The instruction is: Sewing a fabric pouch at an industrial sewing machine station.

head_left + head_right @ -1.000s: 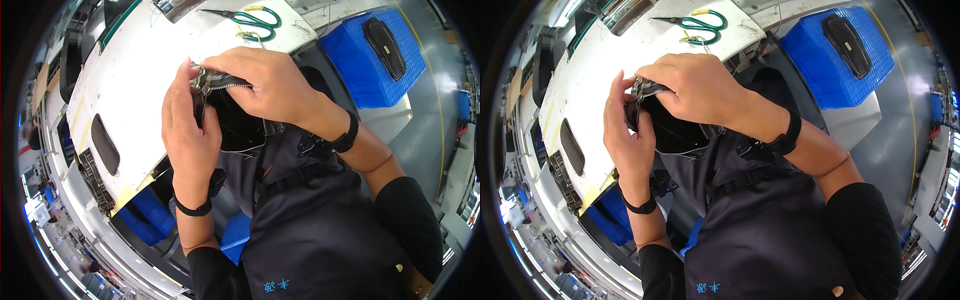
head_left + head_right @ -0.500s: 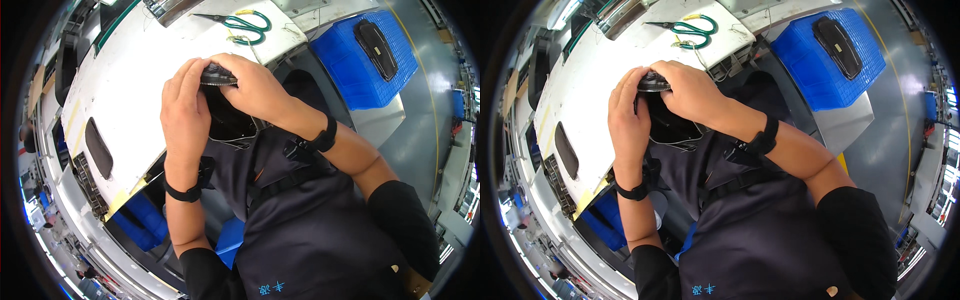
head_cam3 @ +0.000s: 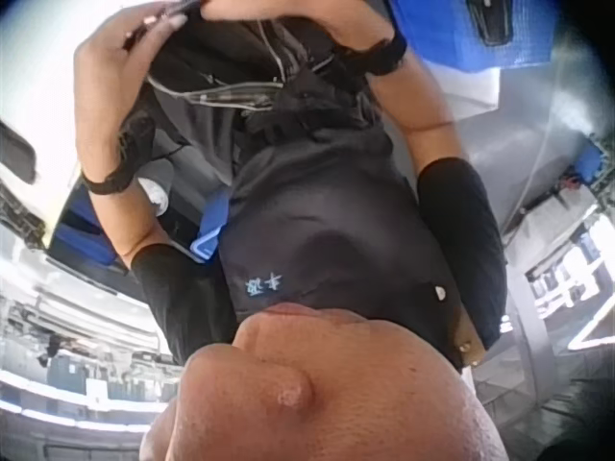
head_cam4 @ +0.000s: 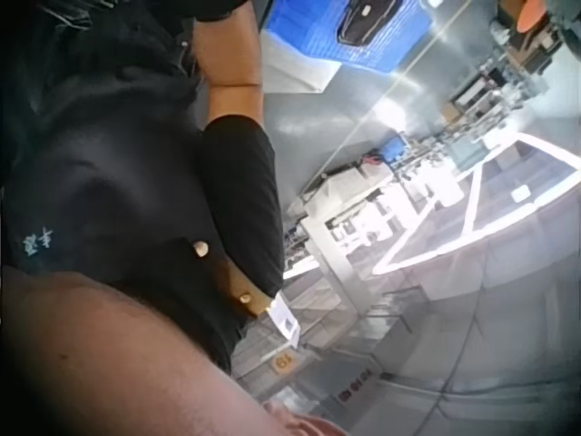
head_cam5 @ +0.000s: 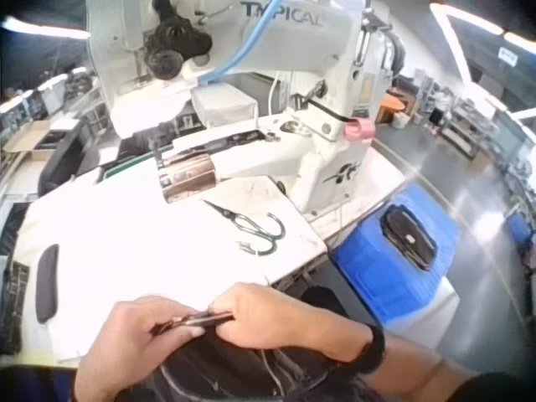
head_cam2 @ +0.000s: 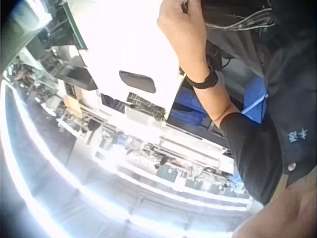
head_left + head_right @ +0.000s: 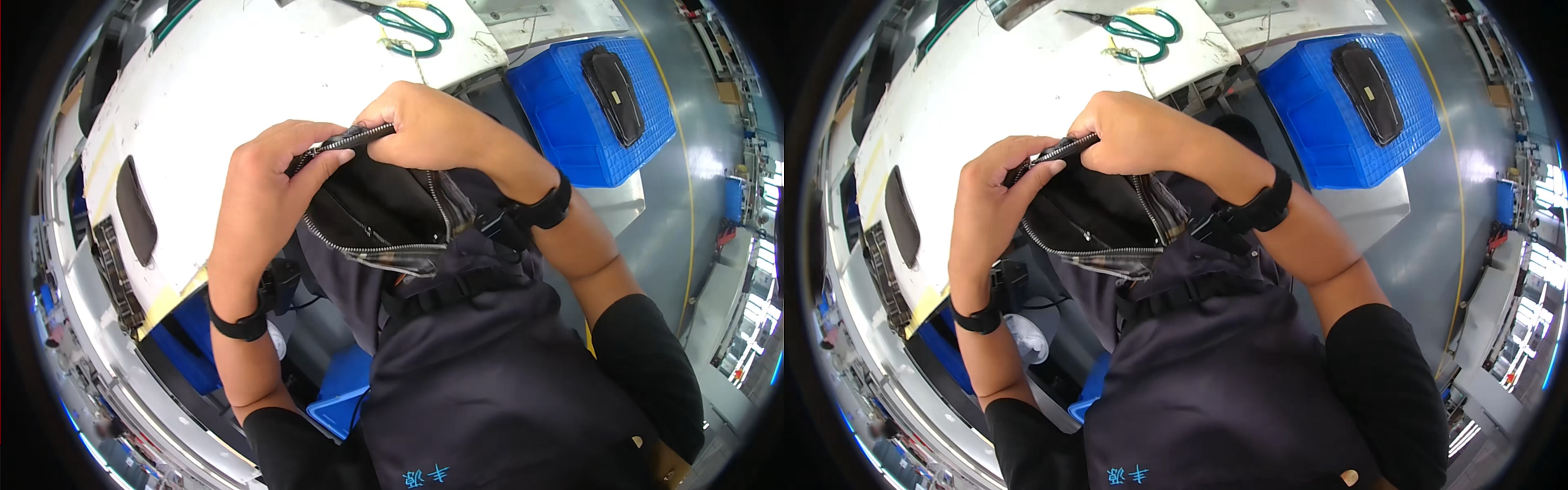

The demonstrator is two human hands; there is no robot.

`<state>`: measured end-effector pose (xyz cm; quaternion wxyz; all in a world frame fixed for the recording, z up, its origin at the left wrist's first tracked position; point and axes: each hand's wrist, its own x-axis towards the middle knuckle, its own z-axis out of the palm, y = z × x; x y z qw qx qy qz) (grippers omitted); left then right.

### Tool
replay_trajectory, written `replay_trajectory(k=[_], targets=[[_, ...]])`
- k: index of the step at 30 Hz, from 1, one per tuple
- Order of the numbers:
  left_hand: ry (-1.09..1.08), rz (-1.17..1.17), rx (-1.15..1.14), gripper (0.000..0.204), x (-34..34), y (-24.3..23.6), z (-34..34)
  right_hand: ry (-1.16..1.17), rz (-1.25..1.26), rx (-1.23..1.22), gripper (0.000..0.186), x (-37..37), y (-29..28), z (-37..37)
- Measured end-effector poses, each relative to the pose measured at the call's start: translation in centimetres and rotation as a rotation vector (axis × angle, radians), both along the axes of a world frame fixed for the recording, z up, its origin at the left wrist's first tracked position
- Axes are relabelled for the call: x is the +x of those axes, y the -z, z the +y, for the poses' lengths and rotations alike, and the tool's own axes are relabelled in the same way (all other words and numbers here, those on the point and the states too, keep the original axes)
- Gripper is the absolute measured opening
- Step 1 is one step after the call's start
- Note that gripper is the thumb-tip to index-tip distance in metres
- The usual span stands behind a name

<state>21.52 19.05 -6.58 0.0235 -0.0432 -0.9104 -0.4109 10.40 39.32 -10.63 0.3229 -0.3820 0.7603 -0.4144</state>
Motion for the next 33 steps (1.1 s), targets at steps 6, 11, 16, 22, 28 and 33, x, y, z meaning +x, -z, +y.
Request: replay_trajectory(k=[6,11,16,22,28,33], targets=[[-0.086,-0.303,0.231,0.018,1.2,1.3,0.6,-0.145,-0.096,0.086,0.015,0.0,-1.3,1.3],[-0.047,-0.509,0.821,0.025,2.9,4.8,-1.0,-0.031,-0.233,-0.199,0.013,1.4,-0.4,1.7],[-0.046,-0.546,1.005,0.026,3.7,5.0,0.1,0.022,-0.382,-0.229,0.018,1.5,-0.5,2.9],[-0.074,-0.61,1.12,0.026,3.3,6.2,0.1,0.241,-0.581,-0.277,0.025,3.0,0.8,2.4],[-0.088,-0.671,1.17,0.026,3.0,6.4,0.0,0.264,-0.526,-0.193,0.027,3.0,1.6,2.5],[-0.09,-0.668,1.17,0.026,2.9,6.7,0.4,0.306,-0.662,-0.2,0.026,3.0,2.4,2.6]])
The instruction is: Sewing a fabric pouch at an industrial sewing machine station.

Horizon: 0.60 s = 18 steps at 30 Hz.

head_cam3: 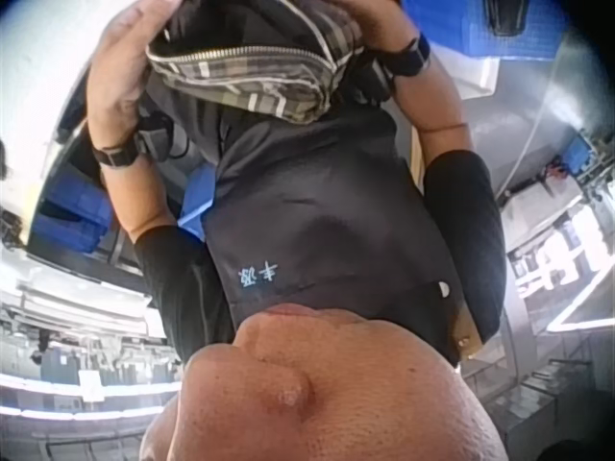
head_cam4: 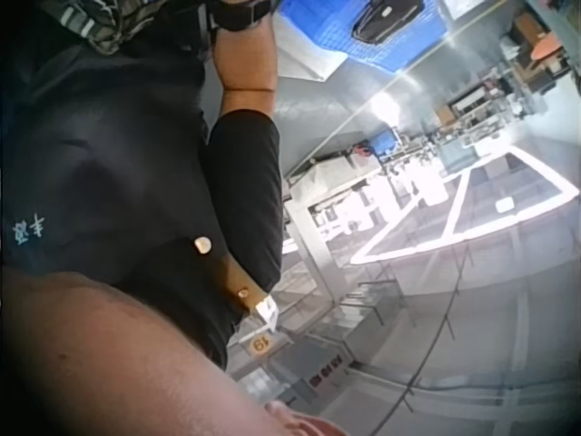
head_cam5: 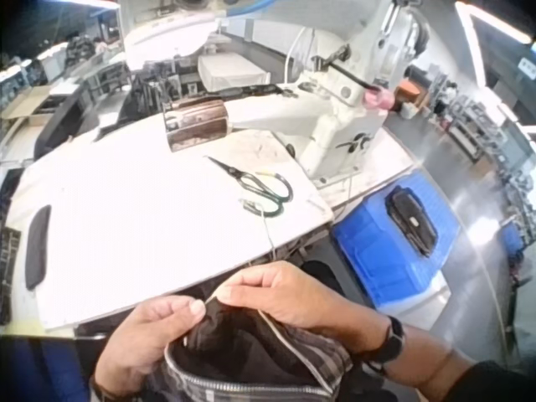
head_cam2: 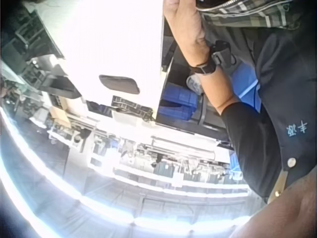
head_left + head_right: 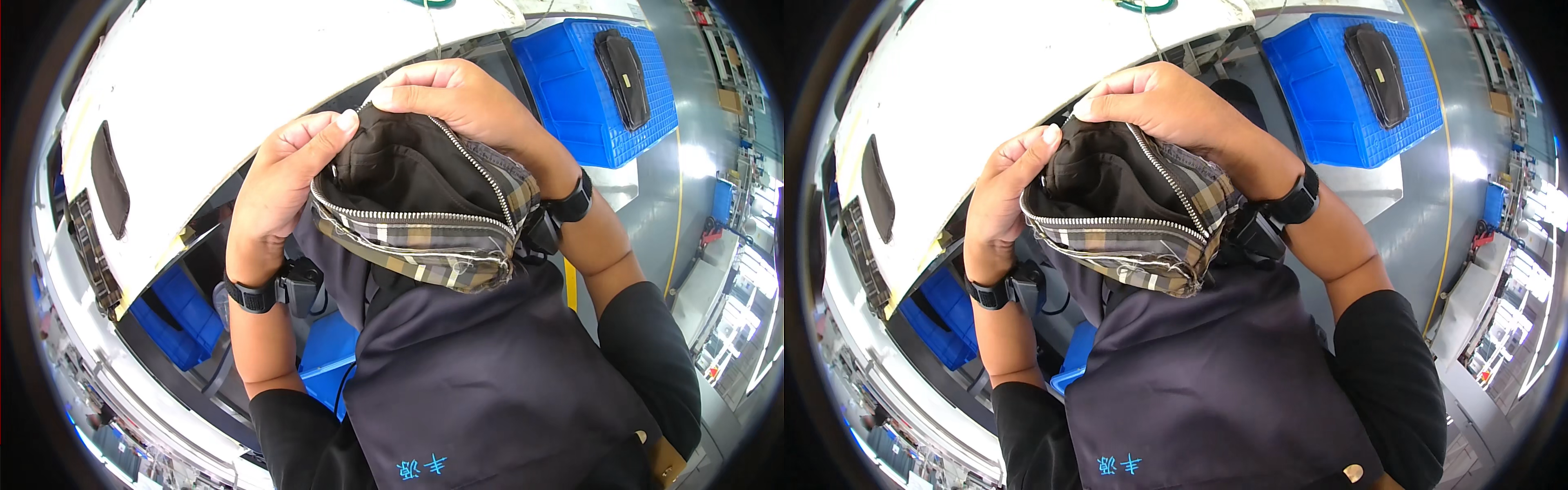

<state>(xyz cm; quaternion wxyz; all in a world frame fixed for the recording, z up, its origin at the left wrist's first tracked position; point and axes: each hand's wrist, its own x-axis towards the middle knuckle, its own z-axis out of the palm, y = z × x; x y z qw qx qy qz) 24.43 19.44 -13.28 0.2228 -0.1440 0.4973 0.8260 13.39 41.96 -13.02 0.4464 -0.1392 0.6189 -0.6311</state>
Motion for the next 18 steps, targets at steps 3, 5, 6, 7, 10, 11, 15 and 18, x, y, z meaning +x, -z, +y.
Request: replay_trajectory(k=[3,5,6,7,10,11,15,18], targets=[[0.042,0.027,-0.011,0.024,-0.1,0.3,0.1,0.058,-0.15,-0.044,0.023,0.4,-0.2,-0.1],[0.048,0.127,-0.004,0.024,-0.1,0.6,0.5,0.102,-0.233,-0.075,0.021,0.6,-0.3,-0.3],[0.052,0.128,-0.003,0.024,0.0,0.7,0.6,0.111,-0.235,-0.074,0.021,0.7,-0.4,-0.3],[0.034,0.105,0.006,0.024,0.2,0.7,0.7,0.12,-0.237,-0.073,0.021,0.7,-0.4,-0.4],[0.046,0.072,0.012,0.024,0.2,0.7,1.1,0.117,-0.131,-0.092,0.021,0.8,0.2,-0.5],[0.024,0.038,0.018,0.025,0.2,0.6,1.4,0.121,-0.129,-0.091,0.021,0.9,0.2,-0.5],[0.013,0.057,0.001,0.027,0.1,1.0,1.7,0.081,0.123,-0.05,0.023,0.9,0.8,-0.8],[-0.091,0.007,0.161,0.028,0.1,0.9,2.2,0.05,0.253,-0.071,0.024,0.6,0.7,-0.5]])
